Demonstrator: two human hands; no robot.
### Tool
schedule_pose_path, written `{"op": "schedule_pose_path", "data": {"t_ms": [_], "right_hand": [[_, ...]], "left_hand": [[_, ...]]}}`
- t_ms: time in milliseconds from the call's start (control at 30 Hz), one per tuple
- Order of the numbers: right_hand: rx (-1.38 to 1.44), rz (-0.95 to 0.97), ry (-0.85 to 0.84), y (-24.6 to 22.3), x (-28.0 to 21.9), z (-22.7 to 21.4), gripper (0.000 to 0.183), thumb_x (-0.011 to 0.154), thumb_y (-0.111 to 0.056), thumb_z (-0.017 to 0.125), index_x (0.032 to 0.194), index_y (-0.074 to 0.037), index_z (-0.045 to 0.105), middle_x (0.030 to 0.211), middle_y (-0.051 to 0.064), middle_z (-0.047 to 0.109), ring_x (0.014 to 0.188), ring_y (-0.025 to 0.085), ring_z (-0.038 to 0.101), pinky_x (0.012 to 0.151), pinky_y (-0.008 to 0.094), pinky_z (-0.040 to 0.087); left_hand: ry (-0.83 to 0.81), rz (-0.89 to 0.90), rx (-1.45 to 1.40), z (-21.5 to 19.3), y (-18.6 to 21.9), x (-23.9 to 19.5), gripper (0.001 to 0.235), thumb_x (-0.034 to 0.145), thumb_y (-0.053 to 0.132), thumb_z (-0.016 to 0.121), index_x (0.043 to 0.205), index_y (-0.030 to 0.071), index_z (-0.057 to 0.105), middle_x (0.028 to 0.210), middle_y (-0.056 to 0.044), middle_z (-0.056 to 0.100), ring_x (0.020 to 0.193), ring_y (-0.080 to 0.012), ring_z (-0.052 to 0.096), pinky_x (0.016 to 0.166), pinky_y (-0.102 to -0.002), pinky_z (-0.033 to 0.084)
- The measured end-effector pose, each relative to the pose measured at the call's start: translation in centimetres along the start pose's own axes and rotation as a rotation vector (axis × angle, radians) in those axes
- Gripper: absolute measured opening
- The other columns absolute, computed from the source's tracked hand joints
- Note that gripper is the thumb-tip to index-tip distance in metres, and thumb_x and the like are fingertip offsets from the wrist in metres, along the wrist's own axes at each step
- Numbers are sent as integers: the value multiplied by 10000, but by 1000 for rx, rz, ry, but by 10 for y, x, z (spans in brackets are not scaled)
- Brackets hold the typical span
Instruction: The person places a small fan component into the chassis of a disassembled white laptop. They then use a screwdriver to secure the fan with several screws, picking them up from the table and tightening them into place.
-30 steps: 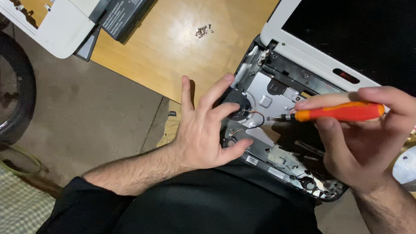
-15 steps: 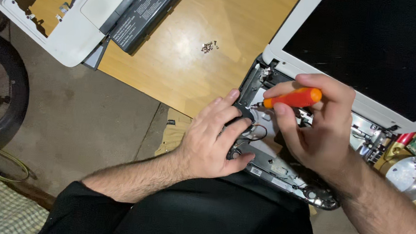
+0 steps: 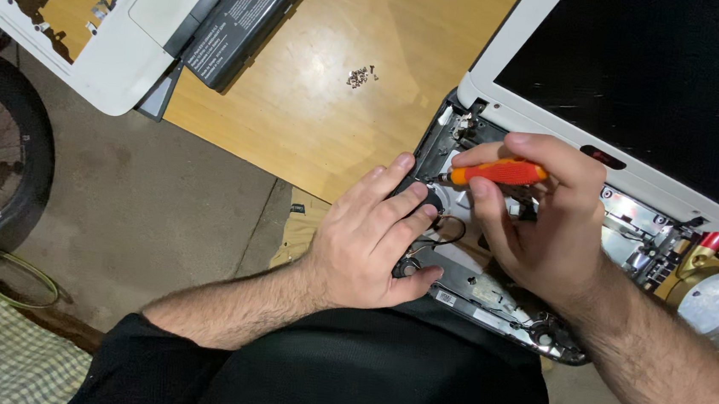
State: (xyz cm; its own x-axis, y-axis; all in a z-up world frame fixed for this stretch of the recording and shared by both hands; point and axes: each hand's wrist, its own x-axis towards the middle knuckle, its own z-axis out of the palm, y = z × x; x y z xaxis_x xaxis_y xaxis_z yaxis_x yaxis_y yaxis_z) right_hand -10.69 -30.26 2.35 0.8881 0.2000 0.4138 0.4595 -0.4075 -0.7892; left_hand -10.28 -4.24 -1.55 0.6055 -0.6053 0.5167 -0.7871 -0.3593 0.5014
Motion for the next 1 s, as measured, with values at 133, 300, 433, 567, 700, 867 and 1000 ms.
{"op": "schedule_pose_path", "data": {"t_ms": [133, 300, 433, 567, 700, 867, 1000], "right_hand": [[-1, -23, -22, 1, 1, -1, 449, 1259, 83, 662, 1595, 47, 367, 1320, 357, 807, 1183, 444, 905, 1081, 506, 738], [-31, 10, -61, 9, 0, -3, 430, 1239, 52, 707, 1548, 68, 409, 1350, 352, 833, 1204, 439, 905, 1075, 484, 739], [-4, 3, -62, 7, 4, -6, 431, 1216, 67, 731, 1529, 74, 435, 1331, 348, 850, 1182, 438, 921, 1046, 497, 753], [60, -3, -54, -9, 11, -13, 489, 1241, 116, 691, 1617, 40, 387, 1366, 386, 822, 1214, 445, 915, 1066, 487, 784], [115, 73, -21, -34, 27, -17, 499, 1272, 141, 634, 1638, 9, 322, 1395, 360, 736, 1277, 404, 886, 1063, 407, 748], [65, 119, 16, -31, 28, -13, 500, 1251, 163, 700, 1614, 60, 372, 1369, 297, 806, 1312, 386, 897, 1160, 422, 769], [203, 213, -24, -28, 34, -17, 464, 1283, 72, 668, 1632, -57, 391, 1341, 216, 838, 1303, 298, 891, 1156, 387, 751]], "left_hand": [[6, -12, -12, 3, -1, -3, 621, 1168, 519, 752, 1450, -35, 762, 1513, -281, 775, 1590, -605, 652, 1293, -729, 626], [10, -15, -13, 5, -2, -7, 618, 1172, 501, 770, 1513, -12, 724, 1542, -264, 771, 1607, -610, 656, 1300, -724, 635], [17, -14, -9, 7, -2, -6, 615, 1171, 497, 762, 1522, -6, 714, 1531, -266, 775, 1600, -612, 666, 1291, -729, 645], [19, -18, -4, 6, -1, -6, 609, 1171, 498, 753, 1518, -3, 727, 1531, -264, 774, 1596, -611, 670, 1300, -730, 638], [62, 12, 34, 10, -2, -1, 582, 1137, 480, 729, 1394, -38, 800, 1464, -289, 794, 1527, -582, 704, 1221, -736, 697], [13, -2, 42, 14, 0, -2, 582, 1133, 498, 728, 1367, -29, 800, 1438, -282, 797, 1525, -582, 701, 1237, -725, 678], [9, 8, 26, 11, -2, -1, 523, 1128, 428, 786, 1392, -24, 794, 1455, -263, 768, 1545, -616, 676, 1247, -739, 669]]}}
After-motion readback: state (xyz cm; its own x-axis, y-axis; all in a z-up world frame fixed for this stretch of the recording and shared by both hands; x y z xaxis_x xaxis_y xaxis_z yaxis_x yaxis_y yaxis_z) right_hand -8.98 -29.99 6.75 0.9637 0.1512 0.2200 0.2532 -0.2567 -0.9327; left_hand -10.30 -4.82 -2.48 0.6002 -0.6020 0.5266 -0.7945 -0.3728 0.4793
